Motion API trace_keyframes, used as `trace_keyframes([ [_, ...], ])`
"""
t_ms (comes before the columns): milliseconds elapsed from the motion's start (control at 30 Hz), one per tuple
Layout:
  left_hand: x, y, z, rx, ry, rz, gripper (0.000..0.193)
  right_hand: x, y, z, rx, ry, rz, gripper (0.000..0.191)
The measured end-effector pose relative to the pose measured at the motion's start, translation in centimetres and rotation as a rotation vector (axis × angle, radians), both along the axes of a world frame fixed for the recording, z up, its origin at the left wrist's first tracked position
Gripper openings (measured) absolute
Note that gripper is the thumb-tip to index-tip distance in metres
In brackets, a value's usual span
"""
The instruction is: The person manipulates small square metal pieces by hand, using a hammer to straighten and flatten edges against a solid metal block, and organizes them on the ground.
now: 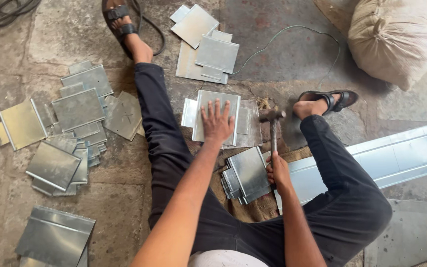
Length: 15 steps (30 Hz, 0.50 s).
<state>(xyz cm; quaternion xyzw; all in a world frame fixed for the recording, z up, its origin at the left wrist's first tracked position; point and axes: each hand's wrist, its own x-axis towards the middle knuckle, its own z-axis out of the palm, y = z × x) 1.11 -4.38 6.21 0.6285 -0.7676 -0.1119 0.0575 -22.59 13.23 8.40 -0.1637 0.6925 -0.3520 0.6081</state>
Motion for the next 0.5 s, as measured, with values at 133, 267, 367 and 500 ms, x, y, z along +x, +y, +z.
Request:
trace_keyframes([
  [133, 1.9, 0.7, 0.8, 0.126, -0.051, -0.103, 0.073, -1.8, 0.1, -2.1, 0.078, -0.016, -0.056, 0.057],
  [267, 2.6, 2.7, 1.1, 0.003, -0.096, -0.085, 0.074, -2.7, -0.5, -3.3, 0.118, -0.014, -0.083, 0.058],
  [367, 1.8, 2.6, 0.9, 0.036, -0.056, -0.003, 0.074, -2.2, -0.5, -3.7, 0.087, -0.011, -0.044, 0.058],
  [500, 0.7, 0.8, 0.3, 0.032, -0.046, 0.028, 0.073, -0.9, -0.6, -4.1, 0.011, 0.057, 0.12, 0.059],
])
